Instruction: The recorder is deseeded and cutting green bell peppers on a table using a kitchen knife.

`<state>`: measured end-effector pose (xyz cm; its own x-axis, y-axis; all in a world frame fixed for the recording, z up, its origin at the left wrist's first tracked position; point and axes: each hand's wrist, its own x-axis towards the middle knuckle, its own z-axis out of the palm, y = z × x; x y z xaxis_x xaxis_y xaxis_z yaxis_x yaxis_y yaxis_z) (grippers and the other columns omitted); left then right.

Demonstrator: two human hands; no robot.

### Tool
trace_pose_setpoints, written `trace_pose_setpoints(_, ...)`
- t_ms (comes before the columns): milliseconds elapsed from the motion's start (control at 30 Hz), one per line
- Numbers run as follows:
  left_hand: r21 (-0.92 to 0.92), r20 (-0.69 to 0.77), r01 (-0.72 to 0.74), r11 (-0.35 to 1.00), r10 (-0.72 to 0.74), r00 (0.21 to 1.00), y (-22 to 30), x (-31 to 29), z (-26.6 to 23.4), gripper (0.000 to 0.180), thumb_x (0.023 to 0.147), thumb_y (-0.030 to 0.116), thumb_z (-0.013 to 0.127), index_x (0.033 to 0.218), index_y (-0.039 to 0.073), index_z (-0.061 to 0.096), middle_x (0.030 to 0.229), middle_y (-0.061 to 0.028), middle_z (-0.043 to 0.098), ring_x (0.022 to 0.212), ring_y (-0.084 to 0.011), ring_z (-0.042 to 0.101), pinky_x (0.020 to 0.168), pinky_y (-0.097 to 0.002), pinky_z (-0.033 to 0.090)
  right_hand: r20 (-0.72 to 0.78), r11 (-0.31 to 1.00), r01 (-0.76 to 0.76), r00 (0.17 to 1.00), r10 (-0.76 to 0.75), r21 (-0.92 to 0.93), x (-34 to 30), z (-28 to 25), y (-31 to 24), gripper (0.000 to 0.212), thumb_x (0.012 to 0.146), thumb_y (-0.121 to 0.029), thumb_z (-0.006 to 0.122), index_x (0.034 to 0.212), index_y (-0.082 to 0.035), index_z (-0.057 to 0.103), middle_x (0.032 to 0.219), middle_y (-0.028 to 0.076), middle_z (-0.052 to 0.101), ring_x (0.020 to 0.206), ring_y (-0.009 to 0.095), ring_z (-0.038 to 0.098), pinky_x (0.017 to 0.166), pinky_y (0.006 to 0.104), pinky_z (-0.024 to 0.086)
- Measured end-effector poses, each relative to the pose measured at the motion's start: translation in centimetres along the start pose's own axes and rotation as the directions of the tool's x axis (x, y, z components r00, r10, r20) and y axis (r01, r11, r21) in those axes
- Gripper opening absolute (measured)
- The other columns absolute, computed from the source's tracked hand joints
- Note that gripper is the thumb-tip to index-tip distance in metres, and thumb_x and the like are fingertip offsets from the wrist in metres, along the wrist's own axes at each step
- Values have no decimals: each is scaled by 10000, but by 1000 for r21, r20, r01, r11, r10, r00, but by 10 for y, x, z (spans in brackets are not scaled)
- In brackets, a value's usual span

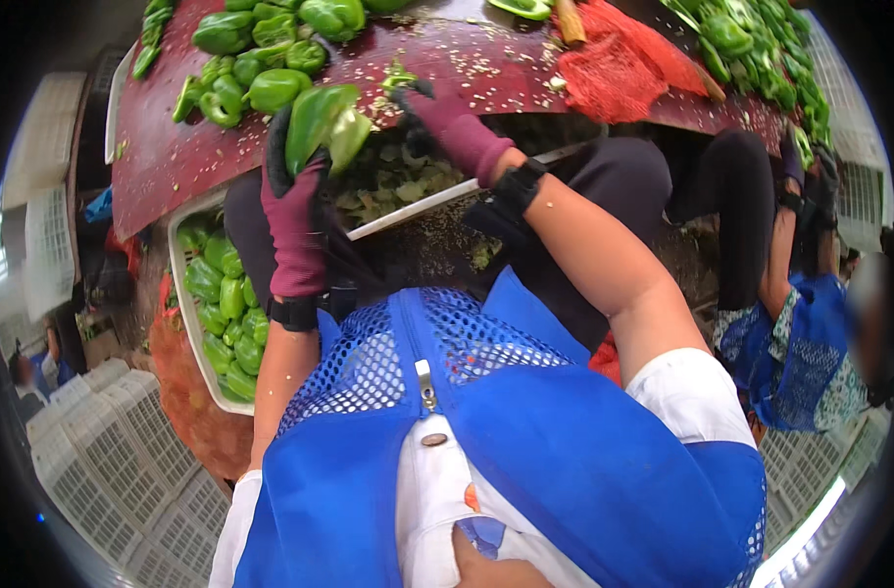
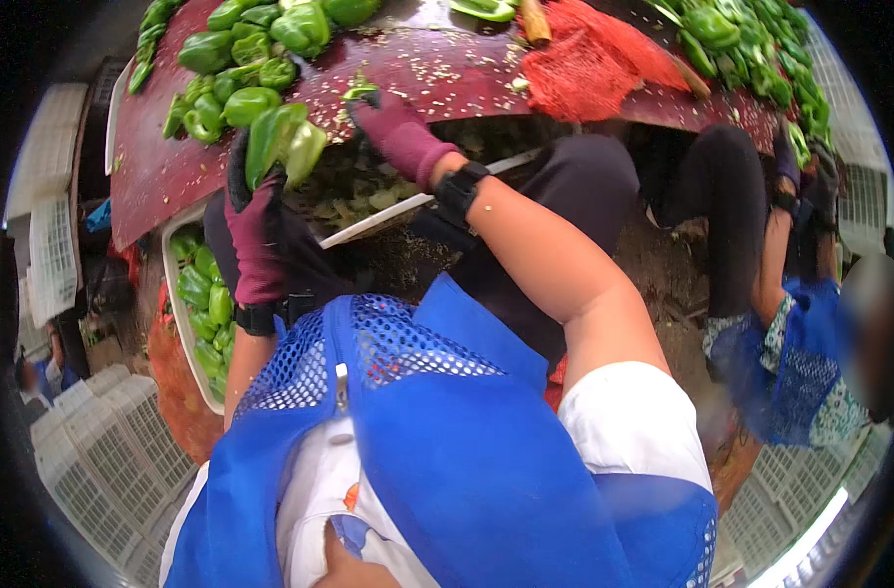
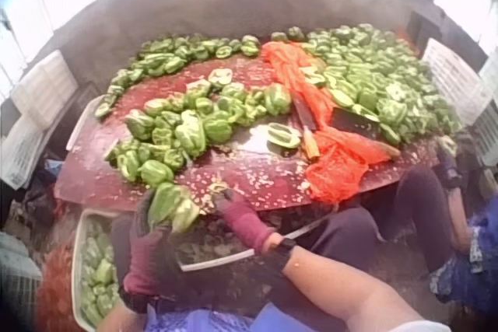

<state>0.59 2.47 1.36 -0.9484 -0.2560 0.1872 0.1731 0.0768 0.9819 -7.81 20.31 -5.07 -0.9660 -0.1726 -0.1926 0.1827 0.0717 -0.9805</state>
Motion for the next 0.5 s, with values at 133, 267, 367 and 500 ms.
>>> trace_pose_setpoints(133, 662, 561, -691, 289, 420, 713, 18, 1, -2, 632, 747, -2, 558, 1337, 221, 515, 1362, -63, 520, 1206, -364, 522, 985, -427, 453, 451, 830, -325, 887, 101, 453, -22, -6, -7, 302, 968, -329, 500, 1119, -83, 590, 902, 5, 617, 716, 119, 584, 630, 283, 505)
trace_pose_setpoints(267, 722, 546, -650, 237, 382, 746, 20, 12, -5, 670, 705, -7, 568, 1315, 268, 529, 1333, -31, 532, 1182, -343, 530, 904, -411, 513, 407, 950, -247, 900, 153, 190, -20, -11, -15, 310, 933, -213, 553, 1206, -66, 558, 924, 41, 653, 700, 117, 613, 603, 256, 502)
trace_pose_setpoints(367, 808, 310, -485, 335, 459, 833, 53, 14, -36, 670, 698, -33, 570, 1321, 211, 537, 1281, -92, 569, 1166, -346, 540, 940, -424, 491, 311, 957, -207, 940, 138, 202, -9, -25, -9, 296, 934, -196, 576, 1199, -67, 596, 927, 41, 671, 689, 105, 623, 600, 251, 505)
trace_pose_setpoints(500, 724, -47, -266, 637, 430, 902, 48, -14, -166, 569, 726, -76, 525, 1259, 113, 581, 1164, -123, 638, 1084, -287, 608, 953, -368, 479, 284, 969, -165, 953, 109, 182, -3, -10, -4, 302, 952, -213, 561, 1216, -67, 571, 926, 2, 625, 645, 54, 562, 569, 214, 483)
